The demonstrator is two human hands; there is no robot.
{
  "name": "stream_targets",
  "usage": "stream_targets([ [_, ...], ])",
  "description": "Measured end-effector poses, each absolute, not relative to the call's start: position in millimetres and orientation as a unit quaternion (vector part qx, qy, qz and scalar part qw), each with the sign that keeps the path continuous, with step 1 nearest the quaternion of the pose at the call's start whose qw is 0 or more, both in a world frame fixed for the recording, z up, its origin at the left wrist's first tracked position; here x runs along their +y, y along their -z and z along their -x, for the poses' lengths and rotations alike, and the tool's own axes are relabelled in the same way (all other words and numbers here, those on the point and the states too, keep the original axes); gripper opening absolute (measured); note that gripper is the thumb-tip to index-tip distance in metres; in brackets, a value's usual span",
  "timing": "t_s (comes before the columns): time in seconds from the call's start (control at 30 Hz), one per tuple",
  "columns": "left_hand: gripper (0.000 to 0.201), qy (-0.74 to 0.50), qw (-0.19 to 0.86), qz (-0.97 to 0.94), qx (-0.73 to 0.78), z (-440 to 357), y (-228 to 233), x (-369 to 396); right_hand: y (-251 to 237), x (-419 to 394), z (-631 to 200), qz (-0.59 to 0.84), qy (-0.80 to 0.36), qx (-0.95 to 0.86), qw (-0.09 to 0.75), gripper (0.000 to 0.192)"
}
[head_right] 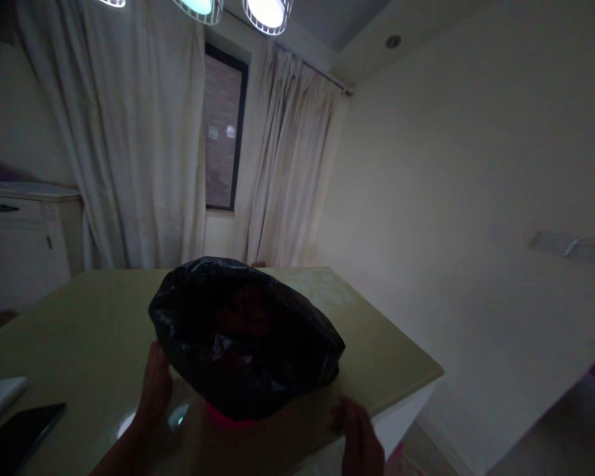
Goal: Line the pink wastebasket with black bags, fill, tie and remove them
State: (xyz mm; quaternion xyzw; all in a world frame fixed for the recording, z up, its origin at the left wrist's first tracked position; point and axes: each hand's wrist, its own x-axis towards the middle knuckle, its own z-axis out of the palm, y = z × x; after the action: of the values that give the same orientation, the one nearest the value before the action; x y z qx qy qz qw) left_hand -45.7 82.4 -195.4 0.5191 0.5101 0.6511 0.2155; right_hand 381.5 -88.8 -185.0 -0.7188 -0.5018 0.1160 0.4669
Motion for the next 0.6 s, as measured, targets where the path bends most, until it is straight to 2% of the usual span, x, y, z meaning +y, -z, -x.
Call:
stream_targets([
  [0.03, 0.063, -0.669, 0.231, -0.491, 0.508, 42.0, 193.7, 80.9, 149.8, -72.6, -388.5, 0.692, -0.097, -0.476, 0.534, 0.067],
  [0.1, 0.072, -0.672, 0.238, -0.5, 0.492, 32.4, 191.3, 74.5, 79.2, -37.1, -395.4, 0.618, -0.068, -0.484, 0.615, 0.067],
  [0.17, 0.078, -0.664, 0.231, -0.527, 0.478, 24.1, 192.0, 66.7, 22.2, -0.5, -392.3, 0.566, -0.148, -0.545, 0.6, 0.069],
  [0.23, 0.082, -0.648, 0.22, -0.555, 0.473, 20.6, 195.1, 61.0, -11.1, 31.8, -381.7, 0.546, -0.246, -0.574, 0.559, 0.069],
  [0.33, 0.085, -0.619, 0.221, -0.584, 0.477, 23.2, 200.2, 58.1, -22.1, 64.5, -361.0, 0.528, -0.305, -0.604, 0.513, 0.053],
  [0.43, 0.086, -0.602, 0.237, -0.59, 0.483, 26.0, 202.2, 57.4, -13.8, 78.1, -345.8, 0.493, -0.295, -0.653, 0.494, 0.038],
  [0.6, 0.087, -0.6, 0.276, -0.601, 0.45, 20.4, 204.0, 57.1, -4.8, 87.7, -341.9, 0.516, -0.251, -0.648, 0.501, 0.04],
])
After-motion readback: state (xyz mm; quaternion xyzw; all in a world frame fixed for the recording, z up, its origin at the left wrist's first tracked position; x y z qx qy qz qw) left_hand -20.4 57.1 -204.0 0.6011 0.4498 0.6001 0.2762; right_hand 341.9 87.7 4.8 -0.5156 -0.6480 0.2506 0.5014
